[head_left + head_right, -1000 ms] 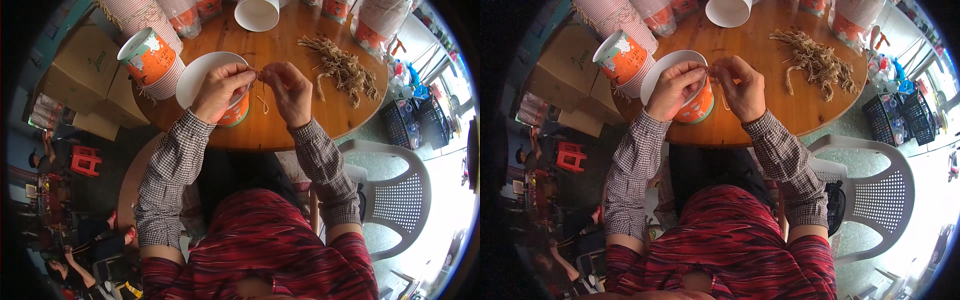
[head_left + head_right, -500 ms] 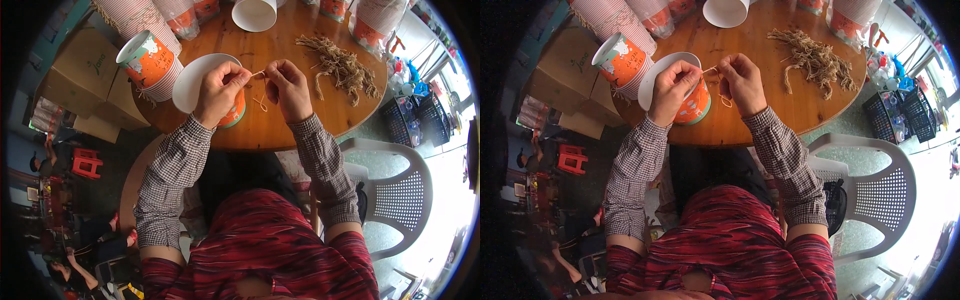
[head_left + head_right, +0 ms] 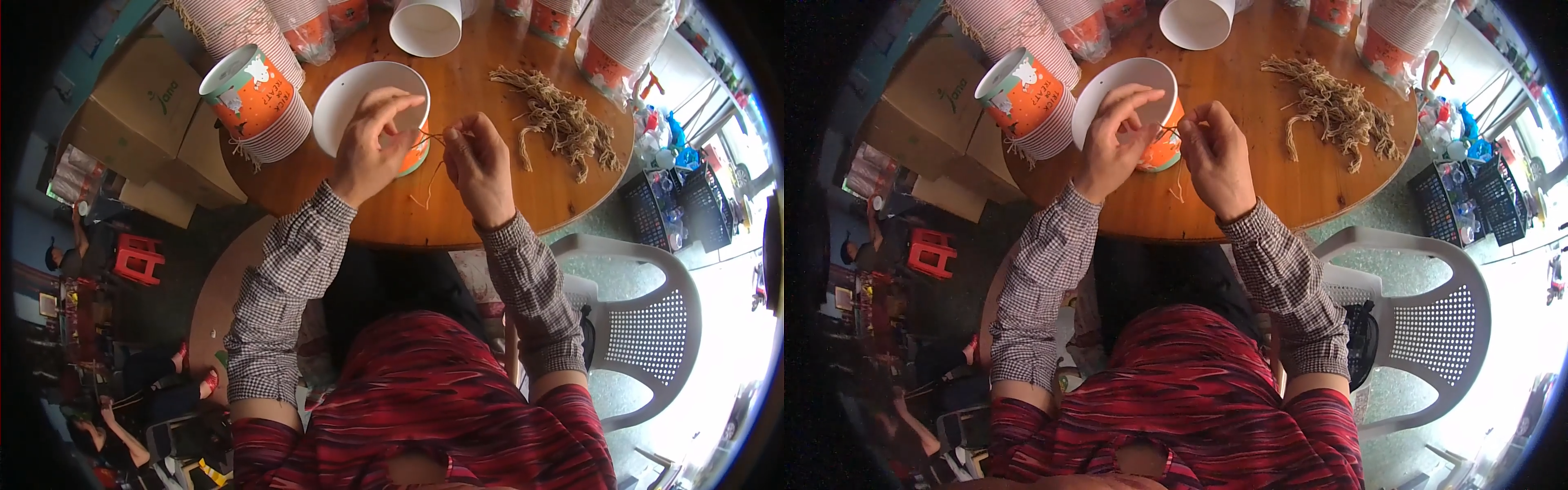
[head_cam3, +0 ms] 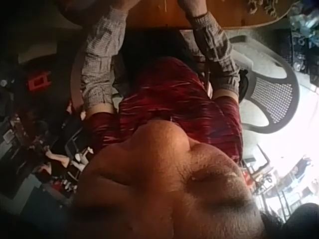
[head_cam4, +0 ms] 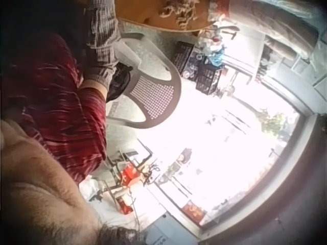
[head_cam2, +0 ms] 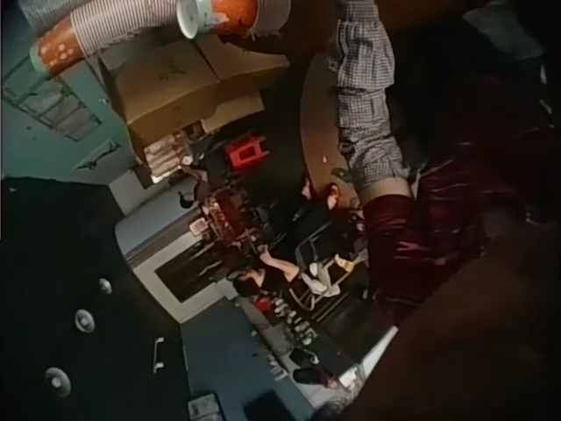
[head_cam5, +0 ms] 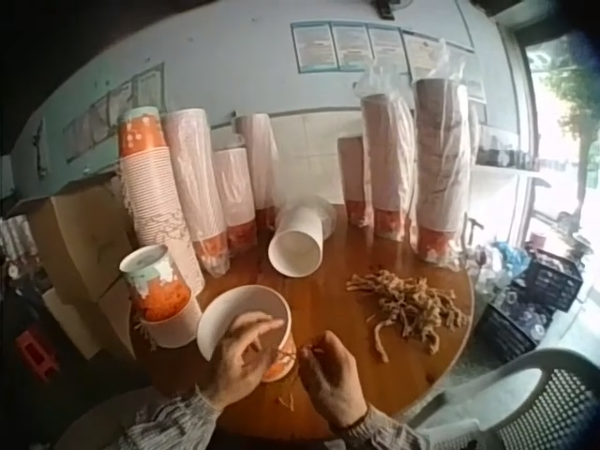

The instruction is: Threading thin wire or string through pre-punched holes in the rim of decorative Halloween paper buckets to create handles.

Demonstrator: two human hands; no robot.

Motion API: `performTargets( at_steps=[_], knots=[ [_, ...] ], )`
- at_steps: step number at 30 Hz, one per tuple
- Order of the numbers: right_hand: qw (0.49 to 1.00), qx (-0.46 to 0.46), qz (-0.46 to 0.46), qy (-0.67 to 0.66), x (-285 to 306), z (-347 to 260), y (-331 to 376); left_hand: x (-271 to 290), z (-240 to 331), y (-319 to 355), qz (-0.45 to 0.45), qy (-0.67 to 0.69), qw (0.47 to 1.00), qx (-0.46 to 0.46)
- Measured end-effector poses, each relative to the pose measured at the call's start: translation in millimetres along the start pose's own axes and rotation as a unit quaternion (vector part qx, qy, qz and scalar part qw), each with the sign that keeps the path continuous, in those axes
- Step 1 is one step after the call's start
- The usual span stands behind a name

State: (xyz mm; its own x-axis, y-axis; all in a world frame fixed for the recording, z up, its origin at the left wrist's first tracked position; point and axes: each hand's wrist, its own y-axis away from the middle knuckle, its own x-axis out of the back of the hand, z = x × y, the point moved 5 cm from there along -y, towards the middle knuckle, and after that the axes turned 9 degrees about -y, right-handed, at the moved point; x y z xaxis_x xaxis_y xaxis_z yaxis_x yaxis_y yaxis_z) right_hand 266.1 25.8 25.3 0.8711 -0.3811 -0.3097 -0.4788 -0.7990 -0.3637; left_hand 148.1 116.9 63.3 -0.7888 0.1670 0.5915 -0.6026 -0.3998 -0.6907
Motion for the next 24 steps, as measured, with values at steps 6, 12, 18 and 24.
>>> performTargets(
  at_steps=[6,12,18,24],
  knots=[
    [1.0,0.004,0.004,0.016,-1.7,-3.2,4.2,-11.7,17.7,10.3,0.041,0.026,0.999,-0.013],
    [1.0,0.004,-0.024,-0.019,-14.7,-21.3,9.8,-12.5,20.1,18.7,0.053,-0.025,0.997,-0.04],
    [0.998,0.022,-0.014,-0.062,-12.5,-25.3,16.8,-13.3,36.2,21.6,0.107,-0.129,0.975,-0.144],
    [0.993,0.035,0.008,-0.108,-16.5,-67.9,32.7,-22.1,5.8,35.3,0.121,-0.17,0.968,-0.138]
  ],
)
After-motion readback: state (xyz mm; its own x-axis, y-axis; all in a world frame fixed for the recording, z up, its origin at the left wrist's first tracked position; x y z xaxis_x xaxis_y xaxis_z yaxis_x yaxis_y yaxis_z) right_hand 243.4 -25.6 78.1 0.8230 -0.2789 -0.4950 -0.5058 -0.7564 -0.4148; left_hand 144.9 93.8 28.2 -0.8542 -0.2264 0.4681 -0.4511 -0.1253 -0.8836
